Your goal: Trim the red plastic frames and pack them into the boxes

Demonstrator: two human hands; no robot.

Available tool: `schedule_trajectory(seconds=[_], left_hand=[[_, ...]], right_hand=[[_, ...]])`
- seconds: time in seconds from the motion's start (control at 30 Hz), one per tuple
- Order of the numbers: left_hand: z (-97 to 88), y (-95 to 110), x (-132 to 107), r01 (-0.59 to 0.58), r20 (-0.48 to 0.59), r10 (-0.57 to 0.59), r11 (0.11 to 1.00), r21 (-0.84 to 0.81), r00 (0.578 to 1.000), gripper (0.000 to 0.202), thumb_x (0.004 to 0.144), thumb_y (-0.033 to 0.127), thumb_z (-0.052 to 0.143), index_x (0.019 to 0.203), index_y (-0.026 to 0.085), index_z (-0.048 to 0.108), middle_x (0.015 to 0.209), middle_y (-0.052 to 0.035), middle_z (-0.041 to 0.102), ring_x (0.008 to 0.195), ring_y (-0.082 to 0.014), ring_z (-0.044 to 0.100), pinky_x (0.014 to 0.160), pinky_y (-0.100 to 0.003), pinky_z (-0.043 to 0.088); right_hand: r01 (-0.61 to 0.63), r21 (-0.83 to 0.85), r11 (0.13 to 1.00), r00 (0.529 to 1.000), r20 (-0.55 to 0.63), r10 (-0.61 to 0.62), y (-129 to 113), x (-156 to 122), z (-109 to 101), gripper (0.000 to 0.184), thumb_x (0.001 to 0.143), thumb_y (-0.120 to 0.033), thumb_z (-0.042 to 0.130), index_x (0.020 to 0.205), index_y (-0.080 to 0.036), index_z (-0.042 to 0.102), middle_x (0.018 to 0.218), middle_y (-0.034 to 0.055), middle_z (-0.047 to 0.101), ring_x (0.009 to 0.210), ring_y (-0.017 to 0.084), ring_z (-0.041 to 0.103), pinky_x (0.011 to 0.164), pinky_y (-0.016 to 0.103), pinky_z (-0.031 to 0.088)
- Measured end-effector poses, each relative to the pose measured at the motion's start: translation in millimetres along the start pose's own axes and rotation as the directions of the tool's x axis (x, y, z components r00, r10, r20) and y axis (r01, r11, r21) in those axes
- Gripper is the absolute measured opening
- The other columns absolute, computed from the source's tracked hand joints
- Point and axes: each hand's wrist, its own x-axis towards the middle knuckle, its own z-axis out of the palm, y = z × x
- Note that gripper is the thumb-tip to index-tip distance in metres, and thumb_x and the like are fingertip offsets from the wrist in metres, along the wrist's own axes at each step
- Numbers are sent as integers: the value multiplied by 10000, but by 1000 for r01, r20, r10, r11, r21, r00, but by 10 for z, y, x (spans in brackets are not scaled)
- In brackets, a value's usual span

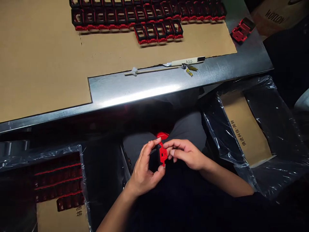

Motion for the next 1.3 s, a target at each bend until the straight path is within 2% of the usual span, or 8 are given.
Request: schedule_trajectory(seconds=[0.23,0.47,0.57,0.63,0.73,0.9,1.07,1.3], left_hand=[[-21,70,36,-83,42,77,982,172,996,926,810,57,614,1586,157,119,1419,-213,526,1286,-300,529,1047,-510,501],[-35,110,20,-117,79,105,979,166,991,939,810,32,604,1591,167,101,1445,-206,501,1346,-307,469,1073,-529,480],[-20,110,-30,63,52,-65,997,45,997,932,834,66,602,1590,267,95,1524,-161,439,1384,-299,455,1091,-530,470],[-4,111,-64,299,41,-296,946,-127,954,841,872,128,584,1571,321,158,1553,-132,413,1375,-288,483,1056,-500,510],[23,136,-75,552,89,-557,764,-334,825,681,886,222,582,1506,280,305,1480,-139,496,1283,-280,573,980,-460,563],[48,268,25,687,166,-677,646,-334,717,618,818,311,641,1393,187,452,1268,-136,639,1131,-275,653,958,-467,562],[68,361,104,676,90,-677,700,-231,731,623,756,358,700,1320,170,515,1176,-120,673,1006,-259,690,912,-457,579],[142,290,50,522,-68,-524,852,-42,849,668,768,429,741,1348,186,512,1252,-142,649,1104,-298,674,937,-485,580]], right_hand=[[-60,116,991,993,109,47,73,5,51,210,761,-218,696,964,-163,695,823,9,658,715,112,595,598,213,496],[-65,142,988,994,102,50,130,36,69,266,729,-330,835,822,-150,662,719,-25,621,604,74,539,559,189,487],[-9,74,997,999,48,5,138,38,68,271,753,-371,821,779,-148,668,701,-15,640,588,79,547,571,204,488],[88,-57,995,996,-25,-89,138,26,59,235,807,-373,774,805,-152,695,726,1,663,615,94,573,606,225,498],[252,-314,915,954,-78,-290,133,5,46,137,855,-304,732,847,-167,733,763,20,693,670,122,619,654,248,516],[487,-467,738,846,41,-532,160,4,54,69,884,-185,693,893,-196,760,852,48,754,787,162,708,738,274,560],[556,-512,655,785,64,-616,221,32,67,103,881,-135,681,879,-195,765,843,47,770,766,149,723,715,243,572],[570,-559,602,760,79,-645,294,52,51,130,898,-163,654,895,-207,776,904,69,780,807,171,747,725,271,604]])
